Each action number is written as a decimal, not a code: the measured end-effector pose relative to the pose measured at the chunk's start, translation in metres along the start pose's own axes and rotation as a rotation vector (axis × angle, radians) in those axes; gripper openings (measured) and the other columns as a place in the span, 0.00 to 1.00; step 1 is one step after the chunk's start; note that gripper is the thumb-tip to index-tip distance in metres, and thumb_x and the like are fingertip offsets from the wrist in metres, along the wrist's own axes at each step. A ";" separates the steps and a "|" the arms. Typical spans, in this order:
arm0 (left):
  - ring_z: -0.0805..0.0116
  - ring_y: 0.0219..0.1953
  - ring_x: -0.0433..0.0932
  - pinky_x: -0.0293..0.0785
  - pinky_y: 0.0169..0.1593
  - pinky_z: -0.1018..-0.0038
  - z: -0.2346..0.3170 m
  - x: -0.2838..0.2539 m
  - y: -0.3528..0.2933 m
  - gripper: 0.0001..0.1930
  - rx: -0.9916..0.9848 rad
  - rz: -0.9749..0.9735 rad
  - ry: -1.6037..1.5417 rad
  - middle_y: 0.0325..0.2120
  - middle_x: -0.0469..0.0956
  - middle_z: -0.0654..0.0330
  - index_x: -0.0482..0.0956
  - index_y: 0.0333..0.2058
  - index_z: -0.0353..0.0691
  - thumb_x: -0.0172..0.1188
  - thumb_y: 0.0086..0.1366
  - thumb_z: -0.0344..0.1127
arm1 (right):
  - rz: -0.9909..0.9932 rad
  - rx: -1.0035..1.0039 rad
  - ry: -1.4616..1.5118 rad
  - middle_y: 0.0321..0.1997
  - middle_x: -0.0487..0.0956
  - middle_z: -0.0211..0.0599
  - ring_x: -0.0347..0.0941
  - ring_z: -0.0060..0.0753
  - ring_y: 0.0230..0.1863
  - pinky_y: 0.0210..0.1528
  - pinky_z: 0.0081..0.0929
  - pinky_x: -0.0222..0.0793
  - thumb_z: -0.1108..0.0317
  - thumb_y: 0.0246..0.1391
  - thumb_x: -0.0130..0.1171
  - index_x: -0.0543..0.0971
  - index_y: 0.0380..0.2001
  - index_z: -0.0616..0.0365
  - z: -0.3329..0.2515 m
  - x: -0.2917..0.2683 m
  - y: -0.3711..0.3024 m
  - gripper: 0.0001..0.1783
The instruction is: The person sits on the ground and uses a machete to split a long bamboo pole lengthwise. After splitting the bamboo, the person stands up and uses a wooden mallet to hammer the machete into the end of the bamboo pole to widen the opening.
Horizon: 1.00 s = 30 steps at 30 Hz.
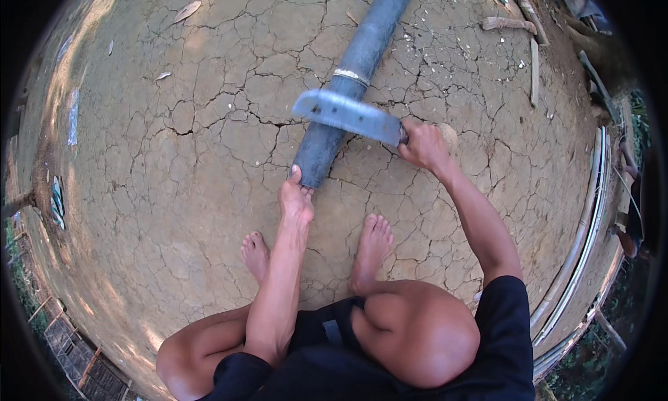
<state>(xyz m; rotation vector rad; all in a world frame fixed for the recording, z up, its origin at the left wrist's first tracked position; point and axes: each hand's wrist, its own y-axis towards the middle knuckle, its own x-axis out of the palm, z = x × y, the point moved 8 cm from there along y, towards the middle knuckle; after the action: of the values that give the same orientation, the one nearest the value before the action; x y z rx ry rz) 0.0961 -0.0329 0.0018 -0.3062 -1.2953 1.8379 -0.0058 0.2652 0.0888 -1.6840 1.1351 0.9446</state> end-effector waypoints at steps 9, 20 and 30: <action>0.60 0.59 0.70 0.58 0.67 0.59 0.012 0.003 0.000 0.22 -0.052 0.002 -0.041 0.56 0.73 0.55 0.69 0.58 0.36 0.56 0.72 0.44 | 0.050 0.056 0.009 0.26 0.81 0.59 0.80 0.62 0.31 0.40 0.53 0.75 0.60 0.48 0.57 0.79 0.34 0.64 0.016 -0.003 0.000 0.16; 0.65 0.63 0.66 0.53 0.70 0.61 0.006 -0.003 -0.009 0.28 0.310 -0.046 0.061 0.58 0.72 0.63 0.67 0.63 0.41 0.60 0.70 0.47 | -0.013 0.086 0.161 0.27 0.82 0.59 0.80 0.63 0.32 0.40 0.55 0.77 0.60 0.47 0.58 0.80 0.37 0.62 -0.050 0.011 0.003 0.18; 0.69 0.58 0.71 0.59 0.68 0.62 -0.010 -0.005 -0.025 0.19 0.309 0.039 -0.007 0.54 0.76 0.63 0.71 0.58 0.40 0.59 0.72 0.39 | -0.048 0.107 0.031 0.27 0.81 0.59 0.81 0.61 0.32 0.39 0.54 0.76 0.62 0.47 0.58 0.80 0.34 0.62 -0.004 -0.031 0.018 0.15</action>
<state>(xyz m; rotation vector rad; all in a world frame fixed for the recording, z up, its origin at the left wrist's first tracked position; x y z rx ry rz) 0.1179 -0.0276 0.0173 -0.1581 -0.9958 2.0389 -0.0319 0.2668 0.1143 -1.6372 1.1402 0.8165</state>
